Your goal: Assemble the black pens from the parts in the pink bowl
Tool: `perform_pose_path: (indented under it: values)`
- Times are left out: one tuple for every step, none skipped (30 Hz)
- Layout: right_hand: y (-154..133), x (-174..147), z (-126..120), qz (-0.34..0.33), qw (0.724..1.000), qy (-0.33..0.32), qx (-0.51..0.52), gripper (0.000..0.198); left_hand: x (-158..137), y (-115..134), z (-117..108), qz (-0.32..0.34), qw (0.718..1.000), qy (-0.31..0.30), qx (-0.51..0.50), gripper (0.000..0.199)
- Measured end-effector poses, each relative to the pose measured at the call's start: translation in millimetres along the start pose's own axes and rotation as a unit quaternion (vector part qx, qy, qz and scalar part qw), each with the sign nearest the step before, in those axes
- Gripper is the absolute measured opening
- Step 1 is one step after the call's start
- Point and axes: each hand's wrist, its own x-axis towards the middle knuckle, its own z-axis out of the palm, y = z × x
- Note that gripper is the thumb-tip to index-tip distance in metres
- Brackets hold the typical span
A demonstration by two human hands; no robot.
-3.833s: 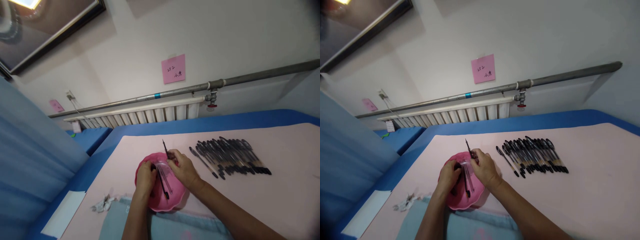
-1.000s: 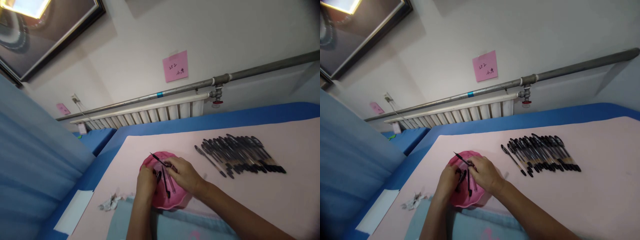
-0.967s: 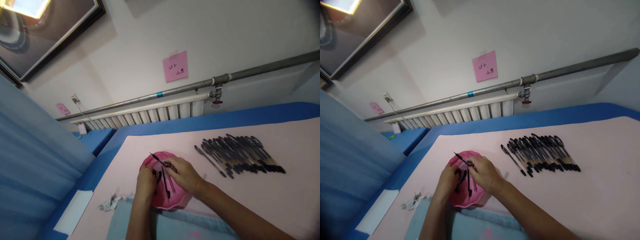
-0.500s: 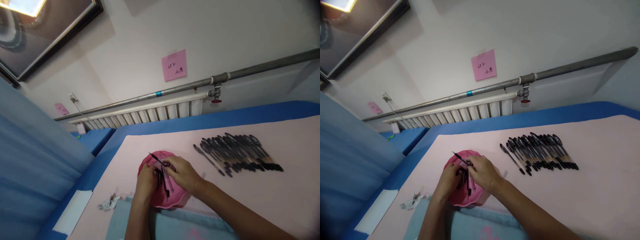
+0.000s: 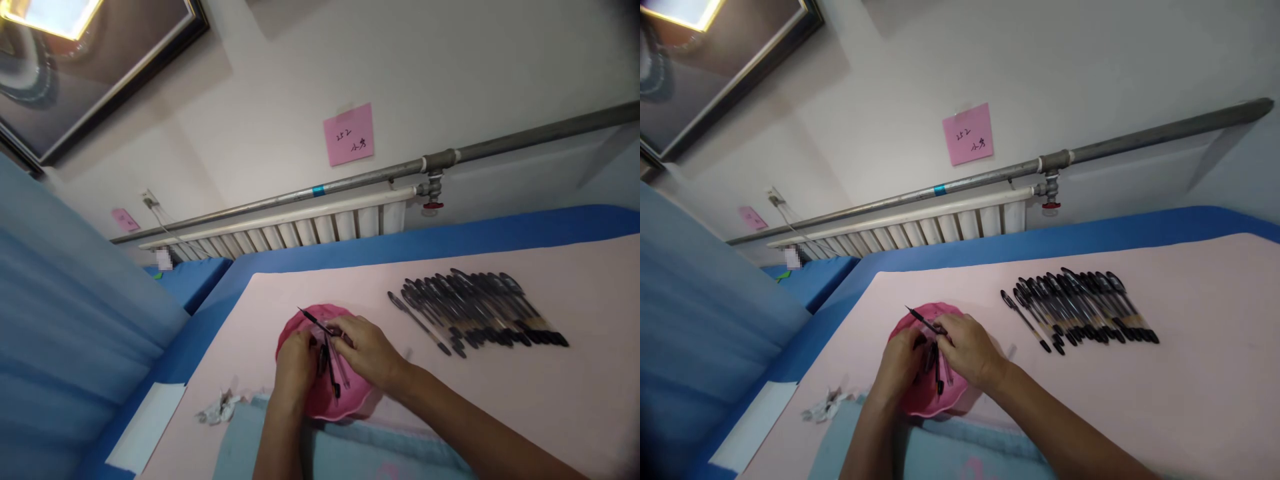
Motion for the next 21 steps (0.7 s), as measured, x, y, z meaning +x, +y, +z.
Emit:
perform_pose_path:
  values:
    - [0.2, -0.1, 0.3, -0.001, 1.0, 0.002, -0.001, 0.021, 1.1, 1.9, -2.6, -0.002, 1.0, 0.002, 0.008, 0.018]
    - [0.5, 0.0, 0.6, -0.002, 1.0, 0.003, -0.002, 0.021, 2.0, 4.0, -5.9, -0.009, 1.0, 0.001, 0.016, 0.015]
    - [0.7, 0.1, 0.9, -0.004, 1.0, 0.004, -0.003, 0.021, 2.6, 6.3, -9.6, -0.024, 1.0, 0.0, -0.008, 0.011]
    - [0.9, 0.2, 1.1, -0.006, 1.0, 0.004, -0.004, 0.021, 3.1, 8.7, -13.4, -0.045, 0.997, -0.001, -0.061, 0.01]
    - [1.1, 0.4, 1.3, -0.008, 1.0, 0.001, -0.006, 0.02, 3.3, 10.9, -17.1, -0.066, 0.99, -0.003, -0.123, 0.014]
    - [1.4, 0.6, 1.4, -0.011, 1.0, -0.003, -0.009, 0.02, 3.4, 13.0, -20.3, -0.083, 0.98, -0.005, -0.183, 0.021]
    - [1.6, 0.7, 1.4, -0.015, 1.0, -0.008, -0.012, 0.02, 3.5, 14.8, -22.9, -0.094, 0.968, -0.001, -0.231, 0.027]
    - [2.0, 0.8, 1.4, -0.021, 1.0, -0.013, -0.015, 0.02, 3.6, 16.3, -24.9, -0.1, 0.959, 0.006, -0.266, 0.031]
    - [2.4, 0.8, 1.4, -0.027, 0.999, -0.015, -0.016, 0.021, 3.8, 17.5, -26.3, -0.105, 0.951, 0.016, -0.291, 0.034]
    - [2.9, 0.8, 1.5, -0.034, 0.999, -0.015, -0.016, 0.022, 4.0, 18.3, -27.1, -0.11, 0.944, 0.024, -0.311, 0.035]
    - [3.4, 0.7, 1.7, -0.041, 0.999, -0.013, -0.016, 0.022, 4.2, 18.8, -27.7, -0.115, 0.937, 0.03, -0.327, 0.035]
    - [4.0, 0.6, 2.0, -0.048, 0.999, -0.01, -0.015, 0.023, 4.5, 19.0, -28.0, -0.12, 0.932, 0.031, -0.341, 0.035]
    - [4.6, 0.5, 2.3, -0.053, 0.998, -0.008, -0.015, 0.023, 4.8, 19.0, -28.2, -0.122, 0.928, 0.03, -0.351, 0.034]
    - [5.2, 0.4, 2.8, -0.057, 0.998, -0.006, -0.016, 0.023, 5.0, 18.7, -28.5, -0.124, 0.925, 0.029, -0.357, 0.032]
    - [5.7, 0.4, 3.2, -0.061, 0.998, -0.006, -0.018, 0.022, 5.2, 18.2, -28.8, -0.123, 0.925, 0.028, -0.359, 0.031]
    - [6.3, 0.4, 3.6, -0.065, 0.998, -0.006, -0.021, 0.021, 5.2, 17.6, -29.3, -0.122, 0.925, 0.025, -0.358, 0.03]
    - [6.7, 0.4, 3.9, -0.068, 0.997, -0.006, -0.024, 0.02, 5.1, 17.0, -29.9, -0.121, 0.927, 0.022, -0.354, 0.029]
    - [7.2, 0.4, 4.1, -0.071, 0.997, -0.005, -0.028, 0.019, 4.9, 16.2, -30.5, -0.119, 0.93, 0.018, -0.348, 0.029]
    - [7.5, 0.4, 4.1, -0.075, 0.997, -0.005, -0.032, 0.019, 4.7, 15.5, -31.2, -0.116, 0.933, 0.013, -0.34, 0.028]
    - [7.8, 0.3, 3.9, -0.079, 0.996, -0.005, -0.037, 0.018, 4.4, 14.7, -31.9, -0.113, 0.937, 0.008, -0.332, 0.027]
    - [7.9, 0.2, 3.6, -0.083, 0.996, -0.006, -0.044, 0.018, 4.2, 14.0, -32.5, -0.108, 0.94, 0.003, -0.323, 0.026]
